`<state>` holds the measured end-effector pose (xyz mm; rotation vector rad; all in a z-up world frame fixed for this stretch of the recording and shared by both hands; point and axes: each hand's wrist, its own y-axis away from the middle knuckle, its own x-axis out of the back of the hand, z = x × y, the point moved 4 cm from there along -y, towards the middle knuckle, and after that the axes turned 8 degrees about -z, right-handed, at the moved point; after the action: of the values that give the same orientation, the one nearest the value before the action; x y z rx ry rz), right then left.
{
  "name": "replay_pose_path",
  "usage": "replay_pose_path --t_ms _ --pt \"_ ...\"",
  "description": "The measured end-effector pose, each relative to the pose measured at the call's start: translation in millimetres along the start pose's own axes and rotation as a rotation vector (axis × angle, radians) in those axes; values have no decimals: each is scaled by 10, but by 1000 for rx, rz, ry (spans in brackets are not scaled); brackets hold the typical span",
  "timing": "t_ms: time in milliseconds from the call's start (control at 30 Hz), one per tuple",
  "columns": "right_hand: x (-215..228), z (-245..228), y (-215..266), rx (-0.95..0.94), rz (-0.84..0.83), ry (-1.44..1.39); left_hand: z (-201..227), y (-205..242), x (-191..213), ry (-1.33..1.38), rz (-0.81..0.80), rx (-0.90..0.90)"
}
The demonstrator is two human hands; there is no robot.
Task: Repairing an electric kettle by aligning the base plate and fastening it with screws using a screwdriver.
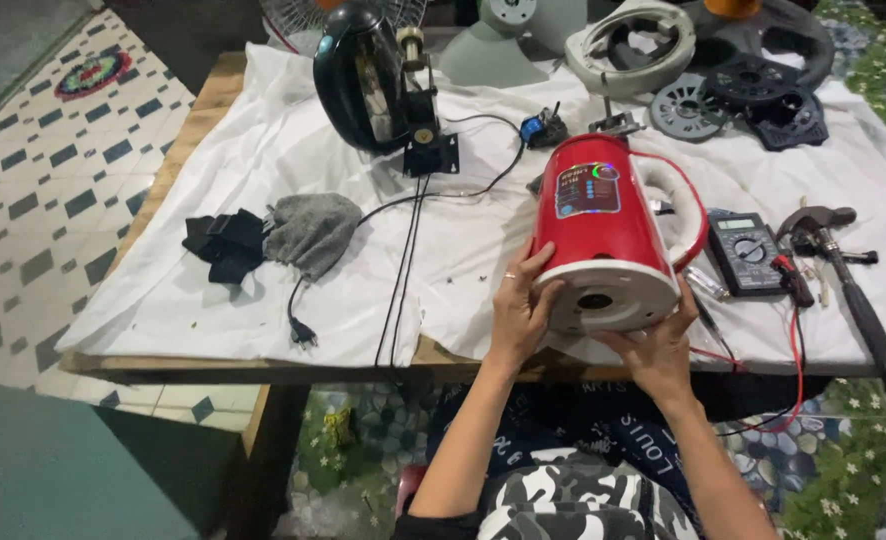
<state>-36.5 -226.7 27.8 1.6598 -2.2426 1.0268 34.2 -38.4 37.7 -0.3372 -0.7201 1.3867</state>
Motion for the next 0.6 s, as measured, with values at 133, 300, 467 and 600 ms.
replay_pose_path --t_ms 133,300,467,600 --pt "16 -69 11 42 45 -43 -240 4 -18 16 -67 -3" --pt "-10 25 19 18 1 -32 -176 24 168 107 -254 27" --pt "74 159 -53 -56 -34 62 -8 -62 182 145 -377 114" --pt "91 68 -130 -132 -110 -46 125 -76 227 148 -336 281"
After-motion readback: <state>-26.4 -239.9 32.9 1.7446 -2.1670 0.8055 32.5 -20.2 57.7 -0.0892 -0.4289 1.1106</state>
